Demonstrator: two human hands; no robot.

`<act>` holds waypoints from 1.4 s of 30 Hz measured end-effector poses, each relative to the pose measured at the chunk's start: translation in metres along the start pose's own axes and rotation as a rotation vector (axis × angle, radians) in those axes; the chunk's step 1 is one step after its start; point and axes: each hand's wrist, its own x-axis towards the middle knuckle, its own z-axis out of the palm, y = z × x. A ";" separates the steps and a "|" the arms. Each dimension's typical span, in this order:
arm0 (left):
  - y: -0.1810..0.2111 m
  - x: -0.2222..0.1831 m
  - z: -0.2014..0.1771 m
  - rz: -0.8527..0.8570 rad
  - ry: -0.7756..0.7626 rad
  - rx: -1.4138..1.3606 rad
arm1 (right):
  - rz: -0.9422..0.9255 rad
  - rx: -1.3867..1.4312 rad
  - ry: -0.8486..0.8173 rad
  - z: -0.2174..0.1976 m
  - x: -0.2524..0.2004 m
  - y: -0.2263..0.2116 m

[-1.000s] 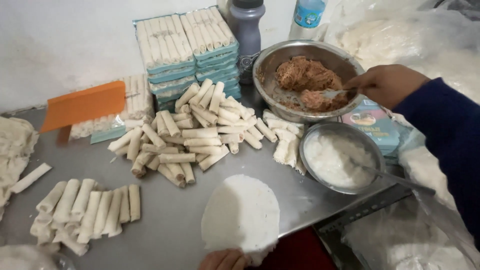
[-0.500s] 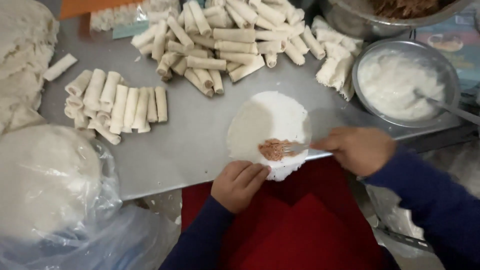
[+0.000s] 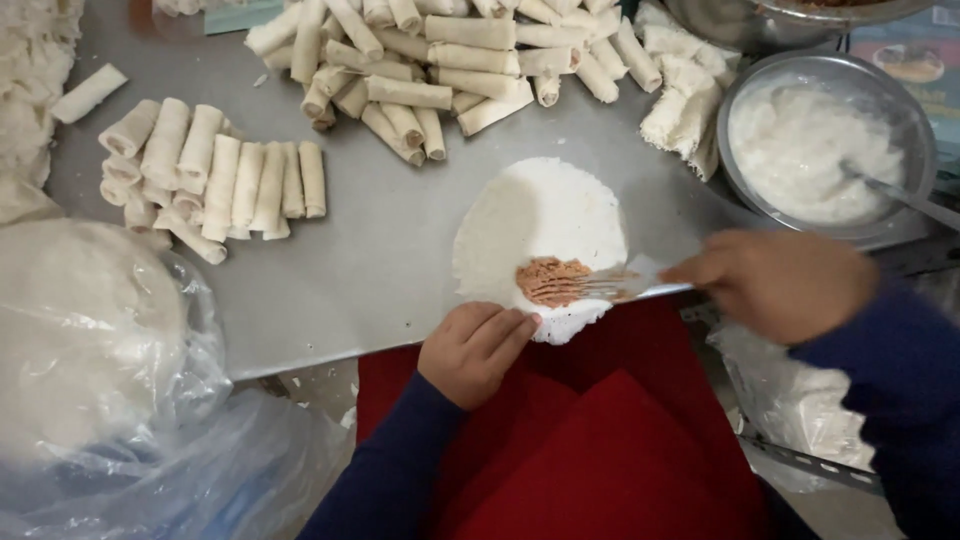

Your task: Rolling thin dough sheets with filling into cylinders and then packing the finished rolls into plastic bags.

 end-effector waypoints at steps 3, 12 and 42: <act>0.000 -0.002 0.002 0.004 0.016 0.010 | 0.075 -0.068 0.088 -0.017 -0.006 -0.018; 0.000 -0.003 0.002 -0.013 0.028 0.013 | 0.020 0.034 -0.053 0.014 0.008 -0.018; -0.002 -0.002 0.009 0.030 0.088 0.139 | -0.124 -0.169 0.679 0.051 -0.032 -0.034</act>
